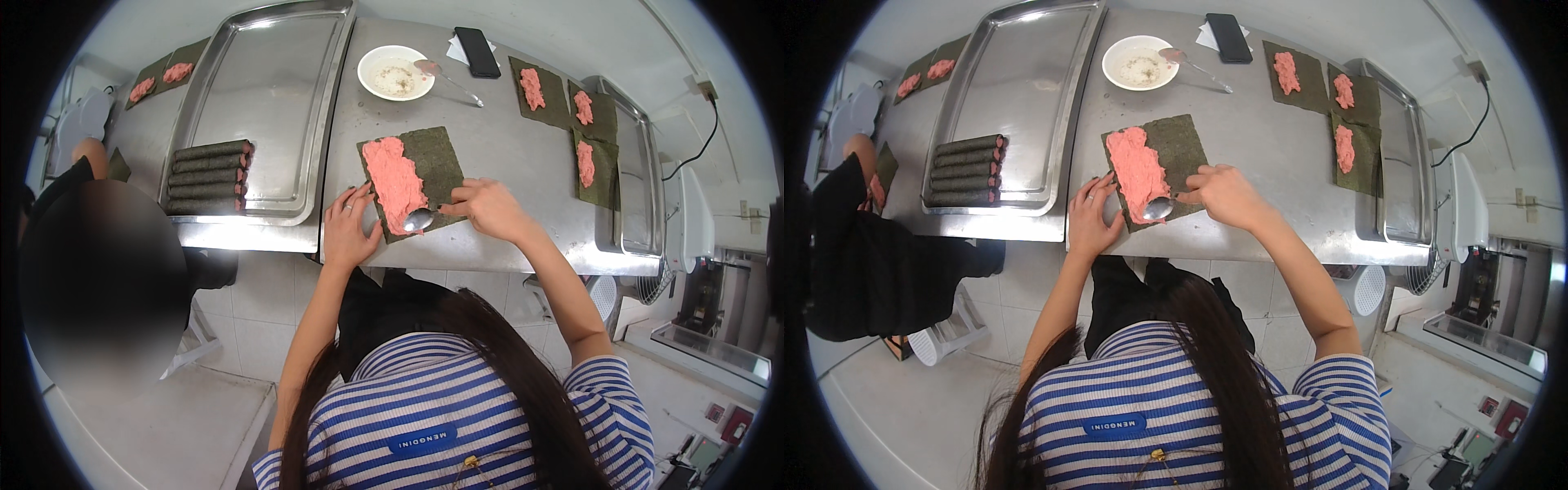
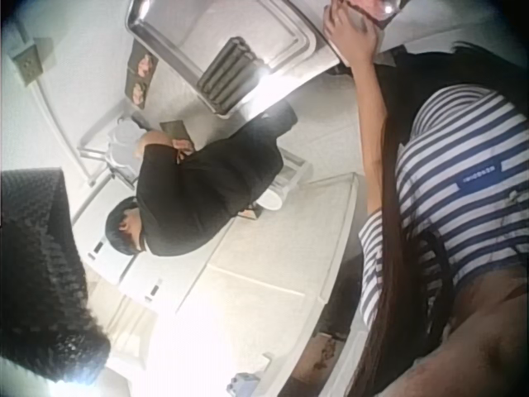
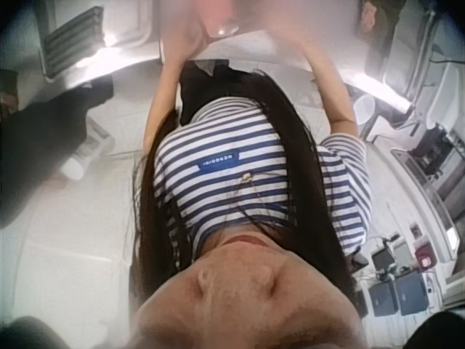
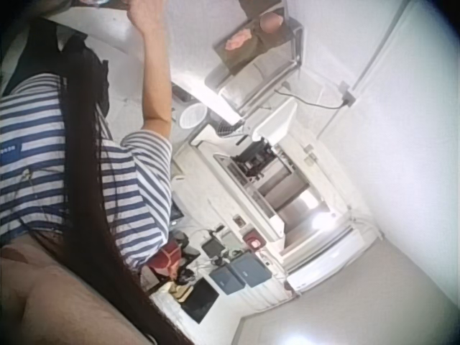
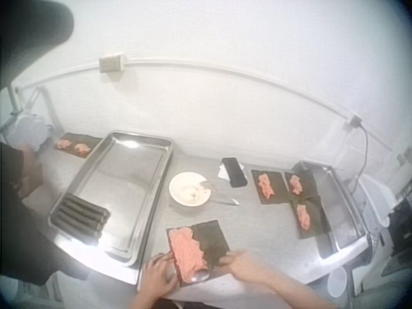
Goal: The person spreads a pink filling onto sheets of nori using a spoon, then rolls the nori into cylindrical sushi rolls. The person places the completed rolls onto a metal tray. Another person is also preparing sushi at the same workstation.
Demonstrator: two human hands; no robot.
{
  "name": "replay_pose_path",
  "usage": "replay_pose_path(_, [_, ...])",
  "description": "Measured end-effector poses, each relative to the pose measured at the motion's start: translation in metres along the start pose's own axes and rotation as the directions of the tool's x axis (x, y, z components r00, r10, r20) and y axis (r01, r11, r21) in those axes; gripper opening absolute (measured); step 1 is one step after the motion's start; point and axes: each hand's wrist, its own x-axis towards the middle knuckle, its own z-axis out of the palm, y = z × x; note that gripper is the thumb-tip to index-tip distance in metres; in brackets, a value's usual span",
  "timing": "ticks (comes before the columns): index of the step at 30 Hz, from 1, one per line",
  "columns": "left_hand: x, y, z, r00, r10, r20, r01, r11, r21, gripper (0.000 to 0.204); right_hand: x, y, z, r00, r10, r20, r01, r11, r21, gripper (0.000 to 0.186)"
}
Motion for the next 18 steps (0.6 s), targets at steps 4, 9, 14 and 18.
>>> replay_pose_path(4, [0.000,-0.001,0.001,1.000,0.010,0.002,-0.010,1.000,-0.011,0.049,0.016,0.005,0.006,0.992,0.025,-0.122,-0.038,0.994,-0.105,0.033])
replay_pose_path(9, [-0.001,0.000,-0.001,1.000,0.016,-0.001,-0.016,1.000,0.021,0.048,0.006,0.000,-0.003,0.989,0.050,-0.141,-0.063,0.994,-0.091,0.031])
replay_pose_path(14, [0.000,0.001,-0.001,1.000,0.009,0.006,-0.009,1.000,0.014,0.048,-0.030,-0.008,0.004,0.998,0.008,-0.067,-0.014,0.997,-0.079,0.030])
replay_pose_path(18, [0.000,0.001,0.000,1.000,0.008,0.013,-0.008,1.000,0.012,0.048,-0.031,-0.005,0.014,0.989,0.075,-0.126,-0.091,0.987,-0.129,0.030])
